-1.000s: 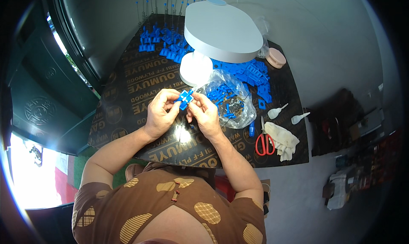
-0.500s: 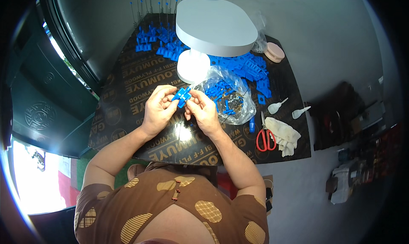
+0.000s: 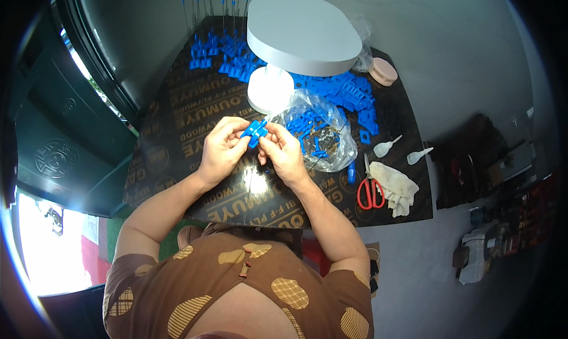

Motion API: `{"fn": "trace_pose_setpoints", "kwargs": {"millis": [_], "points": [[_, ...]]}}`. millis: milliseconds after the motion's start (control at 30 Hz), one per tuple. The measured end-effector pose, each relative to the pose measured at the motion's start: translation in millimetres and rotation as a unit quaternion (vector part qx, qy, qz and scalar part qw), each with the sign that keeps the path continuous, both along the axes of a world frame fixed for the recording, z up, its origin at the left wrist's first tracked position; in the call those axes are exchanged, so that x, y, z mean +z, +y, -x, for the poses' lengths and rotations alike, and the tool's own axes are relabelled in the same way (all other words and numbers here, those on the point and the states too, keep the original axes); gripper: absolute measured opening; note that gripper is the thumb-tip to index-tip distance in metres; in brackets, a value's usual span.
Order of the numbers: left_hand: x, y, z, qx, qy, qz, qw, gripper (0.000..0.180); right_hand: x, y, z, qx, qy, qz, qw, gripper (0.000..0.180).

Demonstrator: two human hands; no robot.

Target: The person assembles blue plastic components with screws at a desk using a screwdriver.

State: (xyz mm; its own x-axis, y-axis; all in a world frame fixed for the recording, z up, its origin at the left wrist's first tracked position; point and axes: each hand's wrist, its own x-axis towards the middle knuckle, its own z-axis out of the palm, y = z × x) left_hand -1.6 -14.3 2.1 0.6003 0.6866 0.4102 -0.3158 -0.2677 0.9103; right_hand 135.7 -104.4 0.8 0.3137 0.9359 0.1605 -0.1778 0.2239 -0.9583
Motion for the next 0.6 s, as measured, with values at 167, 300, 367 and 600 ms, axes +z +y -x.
{"fn": "trace_pose_setpoints", "kwargs": {"millis": [167,300,367,600], "points": [[-7.9,7.7,-7.4,-0.008,0.017,0.005,1.000,0.019,1.2,1.7,-2.5,-0.029,-0.020,0.026,0.999,0.030],[-5.1,9.5,-8.1,-0.026,0.026,-0.025,0.999,0.018,-1.9,5.0,-5.5,-0.051,-0.025,0.037,0.998,0.025],[-3.1,13.3,-10.2,-0.036,0.023,-0.024,0.999,0.020,-2.1,7.2,-9.5,-0.037,-0.013,0.039,0.998,0.028],[-6.6,15.2,-7.7,-0.015,0.068,-0.062,0.996,0.017,-6.6,5.2,-8.9,-0.038,-0.035,0.044,0.998,0.029]]}}
